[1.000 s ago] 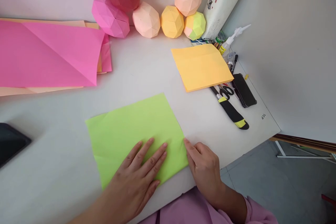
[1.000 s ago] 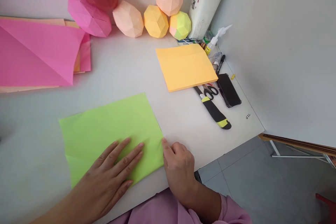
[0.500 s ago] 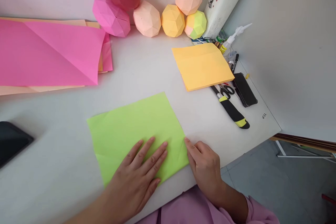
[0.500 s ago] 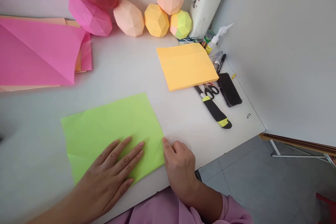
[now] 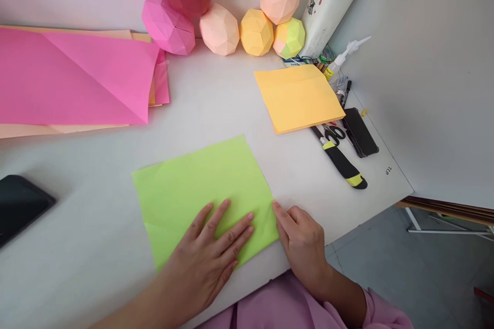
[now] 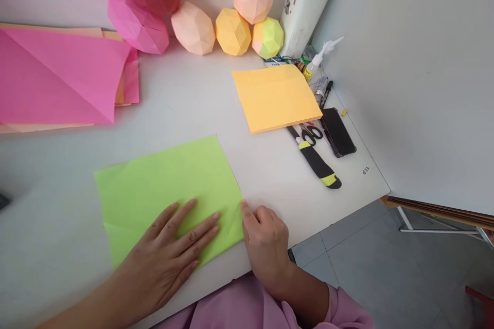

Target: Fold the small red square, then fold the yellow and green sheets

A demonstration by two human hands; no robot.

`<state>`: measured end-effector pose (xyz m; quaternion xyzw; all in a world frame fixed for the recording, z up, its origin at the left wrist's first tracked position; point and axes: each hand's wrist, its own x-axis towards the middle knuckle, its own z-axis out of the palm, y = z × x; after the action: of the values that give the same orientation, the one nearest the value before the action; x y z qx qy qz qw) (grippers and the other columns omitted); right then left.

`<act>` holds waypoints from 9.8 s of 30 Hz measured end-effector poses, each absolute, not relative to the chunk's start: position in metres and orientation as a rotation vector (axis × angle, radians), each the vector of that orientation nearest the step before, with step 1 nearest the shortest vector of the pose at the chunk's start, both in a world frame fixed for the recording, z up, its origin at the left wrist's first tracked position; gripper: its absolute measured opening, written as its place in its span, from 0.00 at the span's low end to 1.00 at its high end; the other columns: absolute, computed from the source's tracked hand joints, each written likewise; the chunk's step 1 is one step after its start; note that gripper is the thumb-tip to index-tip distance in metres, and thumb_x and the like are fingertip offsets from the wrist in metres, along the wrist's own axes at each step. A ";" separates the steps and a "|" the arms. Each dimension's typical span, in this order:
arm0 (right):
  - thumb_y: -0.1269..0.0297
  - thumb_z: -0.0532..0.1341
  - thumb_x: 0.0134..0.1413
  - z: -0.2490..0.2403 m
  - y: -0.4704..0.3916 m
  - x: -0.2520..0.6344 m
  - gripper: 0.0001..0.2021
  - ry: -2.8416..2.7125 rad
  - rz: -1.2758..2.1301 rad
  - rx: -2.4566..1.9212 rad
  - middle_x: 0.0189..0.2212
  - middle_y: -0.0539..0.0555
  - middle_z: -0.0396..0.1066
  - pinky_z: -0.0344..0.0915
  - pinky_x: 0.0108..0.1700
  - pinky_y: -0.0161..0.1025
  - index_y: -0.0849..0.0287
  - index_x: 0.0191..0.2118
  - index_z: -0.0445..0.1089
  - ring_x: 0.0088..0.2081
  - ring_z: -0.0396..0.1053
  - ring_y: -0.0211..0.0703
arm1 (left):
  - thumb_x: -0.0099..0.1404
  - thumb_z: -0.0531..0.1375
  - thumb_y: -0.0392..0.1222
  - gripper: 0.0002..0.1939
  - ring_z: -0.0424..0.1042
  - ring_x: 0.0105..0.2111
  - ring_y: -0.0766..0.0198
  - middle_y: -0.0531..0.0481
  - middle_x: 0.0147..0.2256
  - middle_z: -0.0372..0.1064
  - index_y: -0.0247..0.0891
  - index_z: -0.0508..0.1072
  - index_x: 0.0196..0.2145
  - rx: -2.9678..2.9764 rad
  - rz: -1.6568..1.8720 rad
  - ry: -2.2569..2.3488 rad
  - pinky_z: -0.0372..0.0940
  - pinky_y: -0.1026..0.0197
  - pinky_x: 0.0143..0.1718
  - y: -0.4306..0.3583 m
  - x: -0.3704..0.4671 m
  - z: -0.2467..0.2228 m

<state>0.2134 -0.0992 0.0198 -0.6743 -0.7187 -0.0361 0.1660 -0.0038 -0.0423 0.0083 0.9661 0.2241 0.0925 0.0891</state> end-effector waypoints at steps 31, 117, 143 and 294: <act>0.77 0.54 0.61 0.017 -0.100 0.214 0.15 -2.053 -0.142 -1.915 0.19 0.47 0.56 0.48 0.23 0.32 0.61 0.47 0.74 0.22 0.52 0.34 | 0.70 0.50 0.42 0.21 0.51 0.63 0.50 0.40 0.62 0.56 0.32 0.65 0.58 2.867 0.348 0.477 0.49 0.50 0.62 -0.036 0.009 0.015; 0.68 0.54 0.61 0.011 -0.124 0.239 0.19 -1.745 -0.015 -1.928 0.55 0.62 0.61 0.59 0.57 0.61 0.57 0.57 0.61 0.61 0.54 0.57 | 0.69 0.50 0.40 0.16 0.50 0.64 0.50 0.38 0.63 0.53 0.33 0.69 0.50 2.751 0.451 0.587 0.52 0.47 0.62 -0.046 0.017 0.006; 0.59 0.57 0.53 0.037 -0.088 0.233 0.44 -2.411 0.630 -1.981 0.68 0.66 0.19 0.33 0.65 0.60 0.67 0.68 0.31 0.67 0.14 0.57 | 0.69 0.50 0.39 0.17 0.52 0.63 0.49 0.36 0.62 0.55 0.32 0.68 0.52 2.801 0.495 0.550 0.54 0.46 0.61 -0.045 0.016 0.004; 0.61 0.47 0.65 0.010 -0.022 0.160 0.27 -2.682 0.069 -1.563 0.66 0.71 0.43 0.45 0.65 0.58 0.73 0.64 0.51 0.68 0.34 0.62 | 0.66 0.42 0.64 0.39 0.28 0.67 0.48 0.51 0.68 0.29 0.41 0.43 0.67 2.519 -0.285 1.322 0.26 0.45 0.64 0.012 -0.065 0.003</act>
<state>0.1601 -0.0224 0.0104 -0.5033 -0.8636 0.0224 0.0181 -0.0647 0.0124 0.0033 0.8723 0.4578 -0.0988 0.1406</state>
